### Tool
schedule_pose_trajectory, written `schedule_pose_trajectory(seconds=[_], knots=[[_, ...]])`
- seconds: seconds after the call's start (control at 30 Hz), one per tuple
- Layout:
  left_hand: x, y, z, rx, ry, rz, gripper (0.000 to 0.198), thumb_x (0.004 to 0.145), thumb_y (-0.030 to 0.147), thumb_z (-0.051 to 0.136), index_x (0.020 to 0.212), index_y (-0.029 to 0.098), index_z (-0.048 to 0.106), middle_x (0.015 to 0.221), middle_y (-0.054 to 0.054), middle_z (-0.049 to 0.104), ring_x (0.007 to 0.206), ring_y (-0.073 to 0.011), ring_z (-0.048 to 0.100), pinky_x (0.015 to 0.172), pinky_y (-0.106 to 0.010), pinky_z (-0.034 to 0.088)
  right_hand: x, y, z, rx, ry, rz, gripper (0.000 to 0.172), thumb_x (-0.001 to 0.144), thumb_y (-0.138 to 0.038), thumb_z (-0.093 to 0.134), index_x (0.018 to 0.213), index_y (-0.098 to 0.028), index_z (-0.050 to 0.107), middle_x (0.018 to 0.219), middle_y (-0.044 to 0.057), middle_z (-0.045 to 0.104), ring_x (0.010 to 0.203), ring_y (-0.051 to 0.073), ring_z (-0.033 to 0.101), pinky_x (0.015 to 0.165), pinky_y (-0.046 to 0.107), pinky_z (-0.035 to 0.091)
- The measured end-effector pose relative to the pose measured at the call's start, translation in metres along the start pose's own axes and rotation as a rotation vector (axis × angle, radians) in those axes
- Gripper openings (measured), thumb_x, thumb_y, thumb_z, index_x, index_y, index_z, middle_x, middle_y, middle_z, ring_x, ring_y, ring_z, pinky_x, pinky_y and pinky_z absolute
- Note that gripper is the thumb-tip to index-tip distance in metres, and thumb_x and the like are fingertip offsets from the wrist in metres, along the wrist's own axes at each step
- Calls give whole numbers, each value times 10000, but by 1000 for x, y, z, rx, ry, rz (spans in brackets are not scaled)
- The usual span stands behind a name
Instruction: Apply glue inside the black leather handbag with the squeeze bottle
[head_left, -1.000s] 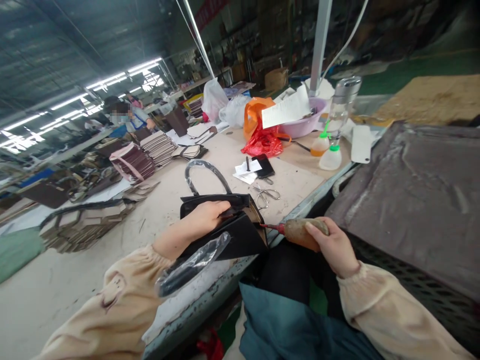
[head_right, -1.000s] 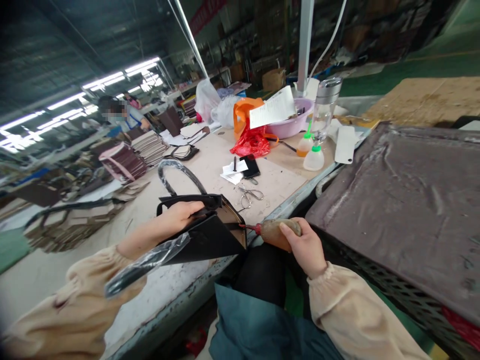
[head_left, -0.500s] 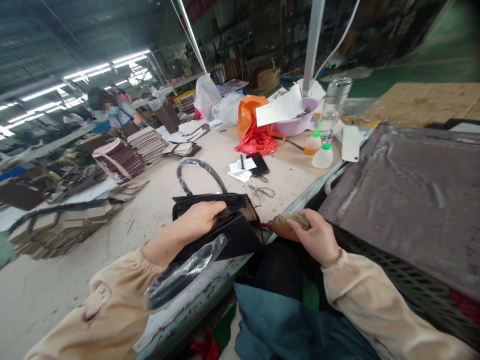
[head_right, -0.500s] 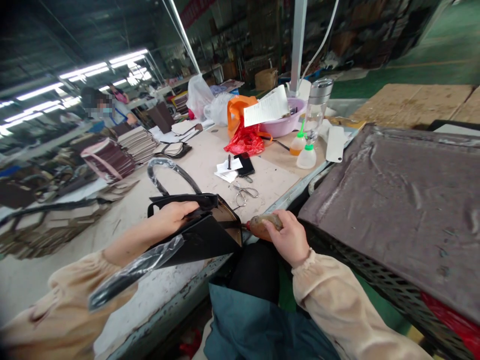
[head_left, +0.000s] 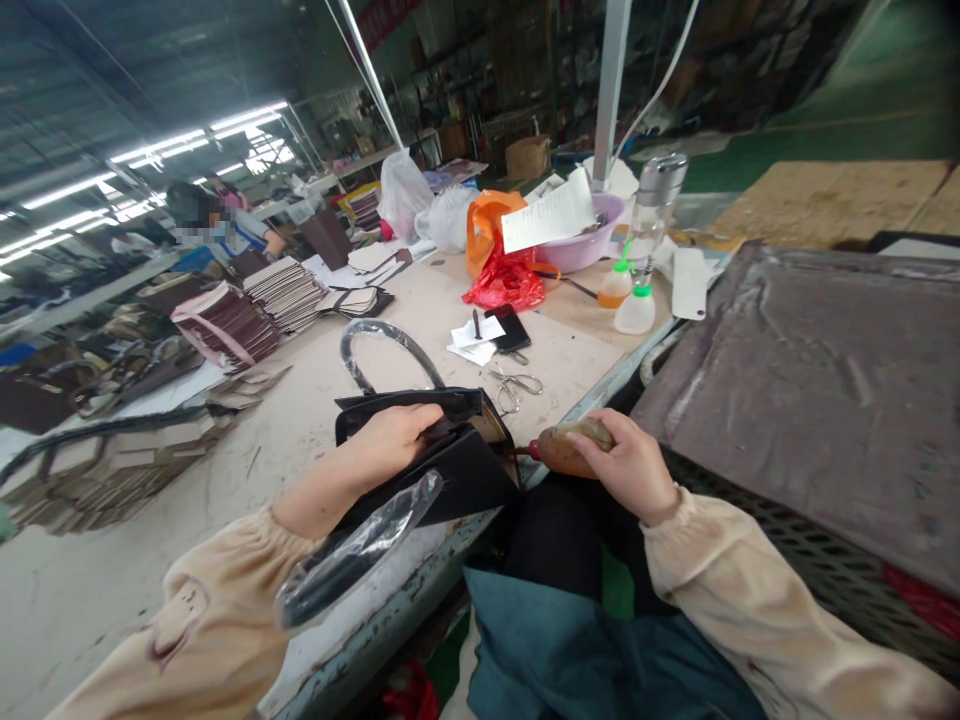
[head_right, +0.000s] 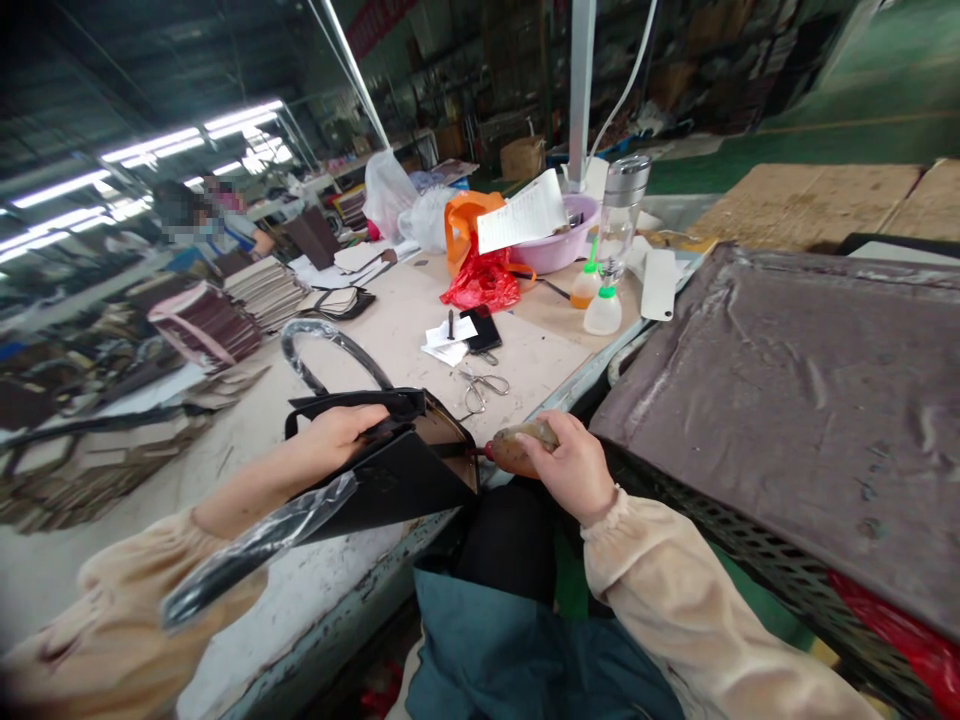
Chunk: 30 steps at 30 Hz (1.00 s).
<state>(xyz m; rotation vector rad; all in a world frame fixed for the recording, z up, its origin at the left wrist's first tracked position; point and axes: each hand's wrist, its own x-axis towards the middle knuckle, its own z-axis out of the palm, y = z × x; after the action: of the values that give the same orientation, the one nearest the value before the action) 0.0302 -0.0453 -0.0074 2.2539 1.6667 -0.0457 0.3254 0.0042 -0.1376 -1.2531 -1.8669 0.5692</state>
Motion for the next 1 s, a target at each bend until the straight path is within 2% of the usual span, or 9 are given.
schedule_pose_trajectory(seconds=[0.1, 0.2, 0.43, 0.57, 0.7, 0.8, 0.9, 0.97, 1.0], knots=[[0, -1, 0, -5, 7, 2, 125, 837, 235, 412, 803, 184, 522, 806, -30, 612, 775, -184, 587, 696, -260, 419, 1, -1, -3, 26, -25, 50, 264, 777, -433, 595, 885, -192, 595, 808, 37, 615, 767, 201, 578, 748, 342, 460], [-1, 1, 0, -9, 18, -6, 131, 836, 248, 419, 799, 186, 527, 796, -27, 614, 760, -179, 584, 675, -251, 418, 4, 1, -8, 124, -59, 177, 278, 769, -457, 602, 863, -195, 594, 742, 8, 604, 689, 170, 556, 685, 313, 455], [-6, 4, 1, -14, 61, -34, 136, 821, 235, 411, 786, 179, 531, 794, -37, 617, 750, -180, 586, 663, -251, 412, 5, -4, -24, 772, -74, 525, 358, 693, -472, 693, 857, -184, 557, 745, 10, 598, 645, 157, 561, 535, 260, 458], [-9, 2, 5, -22, 93, -46, 138, 799, 199, 419, 813, 177, 554, 799, -36, 620, 761, -186, 590, 667, -257, 416, 3, -18, -35, 891, -109, 614, 348, 685, -446, 707, 856, -184, 556, 721, 10, 591, 564, 139, 547, 415, 214, 401], [-18, 3, 11, -45, 125, -30, 151, 806, 191, 425, 839, 181, 572, 814, -36, 631, 765, -184, 587, 680, -263, 424, -1, -24, -42, 915, -126, 615, 326, 740, -456, 646, 904, -186, 564, 716, 21, 588, 501, 120, 501, 326, 184, 305], [-27, 4, 16, -45, 180, -22, 165, 839, 215, 416, 859, 184, 577, 850, -49, 642, 788, -188, 590, 700, -274, 428, 2, -38, -54, 915, -211, 541, 312, 815, -479, 526, 949, -202, 578, 737, 50, 613, 473, 115, 460, 308, 193, 244], [-39, 5, 20, -33, 237, -49, 196, 870, 265, 403, 855, 175, 576, 860, -71, 642, 791, -199, 586, 705, -290, 430, 14, -72, -83, 933, -296, 472, 339, 851, -494, 432, 924, -218, 615, 777, 78, 650, 458, 112, 433, 310, 202, 182], [-48, 6, 19, -27, 289, -97, 206, 877, 289, 405, 830, 170, 566, 828, -71, 629, 756, -195, 573, 686, -294, 427, 26, -99, -113, 885, -291, 381, 368, 862, -477, 396, 908, -219, 656, 820, 92, 673, 465, 109, 435, 324, 206, 177], [-54, 7, 18, -28, 321, -122, 206, 878, 294, 406, 818, 169, 558, 811, -67, 621, 739, -191, 565, 677, -295, 425, 31, -111, -130, 787, -227, 280, 381, 876, -443, 367, 929, -223, 673, 849, 90, 682, 459, 99, 425, 332, 209, 185]])
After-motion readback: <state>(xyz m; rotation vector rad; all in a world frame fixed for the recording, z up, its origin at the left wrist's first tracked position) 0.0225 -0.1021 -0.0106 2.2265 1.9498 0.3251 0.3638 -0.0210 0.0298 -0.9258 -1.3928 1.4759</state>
